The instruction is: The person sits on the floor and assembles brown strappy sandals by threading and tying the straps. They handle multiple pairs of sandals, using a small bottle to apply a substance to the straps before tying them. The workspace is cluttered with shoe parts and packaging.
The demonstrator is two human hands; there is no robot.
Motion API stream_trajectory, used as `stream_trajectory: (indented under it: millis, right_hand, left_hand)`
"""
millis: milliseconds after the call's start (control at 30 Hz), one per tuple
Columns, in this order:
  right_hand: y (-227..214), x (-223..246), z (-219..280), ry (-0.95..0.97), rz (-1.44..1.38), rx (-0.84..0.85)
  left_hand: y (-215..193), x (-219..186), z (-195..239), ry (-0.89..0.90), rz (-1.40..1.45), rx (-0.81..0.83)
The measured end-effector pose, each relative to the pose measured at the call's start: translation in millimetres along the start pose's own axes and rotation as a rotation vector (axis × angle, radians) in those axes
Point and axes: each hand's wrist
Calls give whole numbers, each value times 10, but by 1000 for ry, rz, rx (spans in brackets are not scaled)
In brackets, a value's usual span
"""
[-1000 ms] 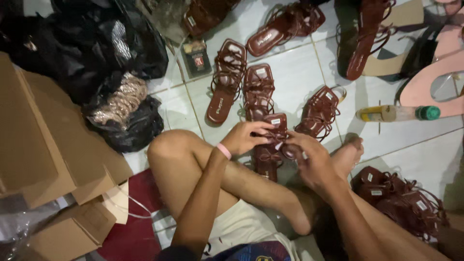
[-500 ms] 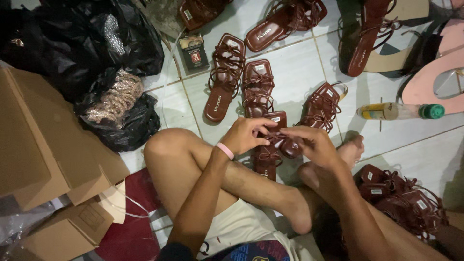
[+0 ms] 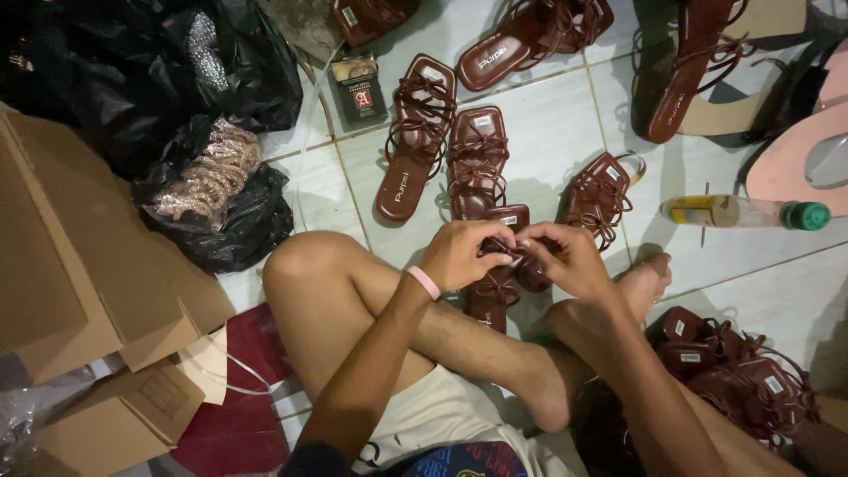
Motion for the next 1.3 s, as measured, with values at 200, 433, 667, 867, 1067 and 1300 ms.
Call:
stream_trajectory:
  millis: [200, 433, 667, 867, 1067, 1300]
  right_hand:
    - [-70, -112, 24, 38, -202, 120]
    - [25, -250, -75, 66, -160, 45]
    - [34, -241, -108, 253, -285, 101]
    - [28, -127, -67, 339, -313, 115]
    - [81, -231, -131, 295, -431, 151]
    - [130, -295, -128, 323, -470, 142]
  left_hand:
    - [61, -26, -7, 37, -132, -57]
    - [104, -11, -3, 21, -136, -63]
    - [46, -2, -49, 46, -101, -29]
    - [6, -38, -52, -31, -95, 3]
    - [-5, -21, -74, -32, -116, 39]
    - [-17, -4, -83, -19, -100, 45]
Point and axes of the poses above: each hand's wrist, its own z-axis away from the middle knuckle, its own y-axis out of the palm, x = y × z, and after that the axes turned 10 degrees about y, right-handed
